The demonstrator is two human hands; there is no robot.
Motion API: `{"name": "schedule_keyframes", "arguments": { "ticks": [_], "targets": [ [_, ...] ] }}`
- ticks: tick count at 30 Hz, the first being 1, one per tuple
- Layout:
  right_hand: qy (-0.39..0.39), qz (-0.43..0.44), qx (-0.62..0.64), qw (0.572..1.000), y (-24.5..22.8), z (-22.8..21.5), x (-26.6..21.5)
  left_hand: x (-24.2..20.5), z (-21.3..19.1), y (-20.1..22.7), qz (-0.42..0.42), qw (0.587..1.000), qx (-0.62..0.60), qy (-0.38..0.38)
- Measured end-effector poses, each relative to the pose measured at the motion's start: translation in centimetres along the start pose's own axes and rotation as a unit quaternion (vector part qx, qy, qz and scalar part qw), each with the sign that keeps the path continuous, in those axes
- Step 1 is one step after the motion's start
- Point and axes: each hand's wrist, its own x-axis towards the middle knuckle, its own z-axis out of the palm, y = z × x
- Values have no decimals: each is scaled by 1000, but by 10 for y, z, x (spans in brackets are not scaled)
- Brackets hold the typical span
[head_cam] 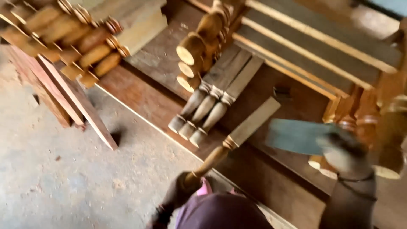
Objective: Sand wooden furniture legs using sandpaper to smooth the surface.
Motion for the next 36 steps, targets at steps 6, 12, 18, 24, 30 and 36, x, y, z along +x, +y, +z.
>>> {"name": "schedule_keyframes", "arguments": {
  "ticks": [6, 12, 18, 24, 30, 36],
  "targets": [
    [116, 118, -253, 953, 80, 75, 51, -4, -14, 27, -17, 998, 27, -52],
    [162, 114, -207, 958, 98, 139, 0, 4, 18, -33, 246, 929, 40, 272],
    [75, -55, -293, 952, -16, 185, -21, -8, 17, 105, 241, 942, -180, 149],
    [-8, -101, -223, 970, -46, 207, -43, -7, 37, 139, 94, 955, -280, -35],
    [-8, 79, -120, 990, -8, 199, -72, -30, 52, 123, 132, 949, -285, -27],
    [-152, 177, -120, 965, 21, 172, -95, -56, 94, 136, 178, 944, -275, -41]
  ]
}}
